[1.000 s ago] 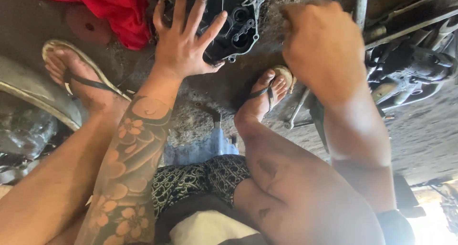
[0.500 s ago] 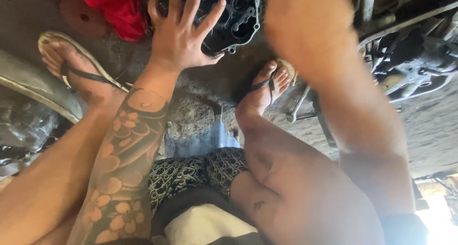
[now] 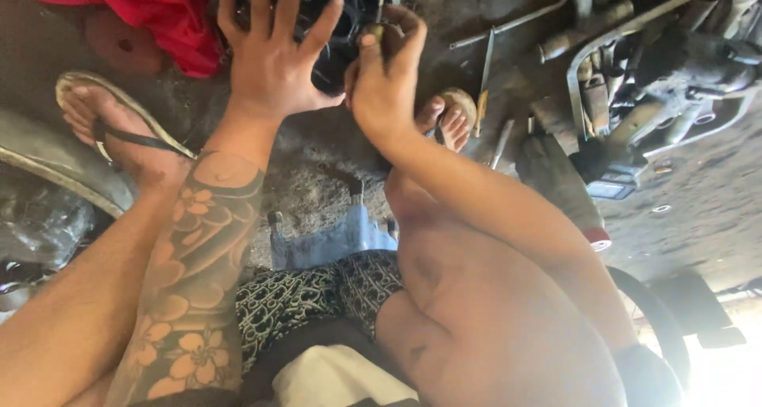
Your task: Using a small hand tool to scrape residue and old gasket material from the surface of a motorcycle engine casing.
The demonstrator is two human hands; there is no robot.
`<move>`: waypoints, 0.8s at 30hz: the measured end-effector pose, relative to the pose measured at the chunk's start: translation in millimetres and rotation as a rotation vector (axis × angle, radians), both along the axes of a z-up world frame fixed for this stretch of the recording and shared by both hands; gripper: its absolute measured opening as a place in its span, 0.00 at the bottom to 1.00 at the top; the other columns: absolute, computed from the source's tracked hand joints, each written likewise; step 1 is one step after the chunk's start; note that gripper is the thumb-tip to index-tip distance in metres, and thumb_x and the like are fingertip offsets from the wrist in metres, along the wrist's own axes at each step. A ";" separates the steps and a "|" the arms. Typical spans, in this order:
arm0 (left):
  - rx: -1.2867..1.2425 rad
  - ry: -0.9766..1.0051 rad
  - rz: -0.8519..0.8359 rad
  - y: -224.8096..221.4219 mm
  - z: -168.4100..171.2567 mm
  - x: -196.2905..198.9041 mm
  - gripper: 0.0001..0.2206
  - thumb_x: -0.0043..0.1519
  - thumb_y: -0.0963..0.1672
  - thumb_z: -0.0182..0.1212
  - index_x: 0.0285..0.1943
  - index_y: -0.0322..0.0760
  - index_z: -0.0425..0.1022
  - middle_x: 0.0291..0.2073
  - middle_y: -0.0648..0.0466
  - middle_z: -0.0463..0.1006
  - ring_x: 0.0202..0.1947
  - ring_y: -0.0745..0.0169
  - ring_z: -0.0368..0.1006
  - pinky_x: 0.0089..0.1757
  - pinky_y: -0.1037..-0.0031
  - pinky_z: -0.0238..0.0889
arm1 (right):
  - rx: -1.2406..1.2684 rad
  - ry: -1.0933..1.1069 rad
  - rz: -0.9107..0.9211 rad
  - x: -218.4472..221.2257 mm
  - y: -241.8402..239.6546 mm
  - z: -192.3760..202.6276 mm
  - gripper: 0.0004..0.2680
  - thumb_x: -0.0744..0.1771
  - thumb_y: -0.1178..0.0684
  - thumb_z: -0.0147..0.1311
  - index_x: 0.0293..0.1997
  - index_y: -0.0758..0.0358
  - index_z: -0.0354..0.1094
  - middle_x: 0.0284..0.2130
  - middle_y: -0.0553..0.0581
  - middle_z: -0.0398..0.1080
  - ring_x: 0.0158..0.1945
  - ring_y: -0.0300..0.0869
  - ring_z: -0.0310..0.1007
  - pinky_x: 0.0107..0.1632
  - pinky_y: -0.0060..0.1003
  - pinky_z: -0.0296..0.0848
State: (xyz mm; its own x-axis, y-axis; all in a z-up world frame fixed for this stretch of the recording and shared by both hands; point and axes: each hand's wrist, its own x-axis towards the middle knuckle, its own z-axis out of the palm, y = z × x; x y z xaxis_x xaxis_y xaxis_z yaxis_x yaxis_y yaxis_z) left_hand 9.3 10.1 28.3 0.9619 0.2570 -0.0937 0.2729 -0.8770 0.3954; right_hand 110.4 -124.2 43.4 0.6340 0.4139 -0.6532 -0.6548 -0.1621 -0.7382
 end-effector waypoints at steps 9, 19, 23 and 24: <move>0.002 0.068 -0.021 -1.3 -11.7 -9.2 0.49 0.50 0.58 0.92 0.81 0.55 0.67 0.76 0.43 0.48 0.73 0.30 0.41 0.58 0.27 0.45 | -0.024 -0.314 0.364 60.5 -31.4 31.4 0.15 0.69 0.69 0.43 0.62 0.62 0.55 0.49 0.62 0.70 0.41 0.39 0.67 0.42 0.30 0.70; 0.054 0.075 -0.054 -0.8 -19.1 -11.0 0.52 0.49 0.60 0.91 0.82 0.57 0.63 0.76 0.43 0.47 0.73 0.27 0.44 0.57 0.27 0.48 | -0.271 -0.863 0.972 111.6 -10.1 80.1 0.13 0.64 0.68 0.53 0.54 0.77 0.67 0.38 0.71 0.76 0.34 0.61 0.75 0.37 0.48 0.71; 0.082 0.028 -0.033 -0.6 -21.8 -11.6 0.48 0.49 0.60 0.89 0.80 0.55 0.69 0.76 0.43 0.49 0.73 0.29 0.44 0.57 0.29 0.48 | -0.376 -0.894 1.054 119.1 -3.7 85.5 0.14 0.64 0.66 0.54 0.55 0.72 0.70 0.37 0.70 0.75 0.34 0.62 0.74 0.37 0.50 0.71; 0.087 0.016 -0.041 -0.7 -22.7 -12.2 0.47 0.49 0.60 0.88 0.79 0.54 0.70 0.76 0.42 0.50 0.73 0.28 0.45 0.57 0.30 0.48 | -0.409 -0.905 1.107 121.2 -3.9 83.8 0.13 0.64 0.64 0.54 0.54 0.71 0.72 0.36 0.69 0.75 0.33 0.62 0.73 0.36 0.52 0.70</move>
State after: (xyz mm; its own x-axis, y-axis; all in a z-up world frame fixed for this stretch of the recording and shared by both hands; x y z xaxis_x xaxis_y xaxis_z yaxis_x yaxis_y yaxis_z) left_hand -2.9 9.4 5.6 0.9703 0.2252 -0.0883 0.2416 -0.9185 0.3131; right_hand 231.6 -128.2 127.2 0.3725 0.8344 -0.4062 0.5810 -0.5510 -0.5990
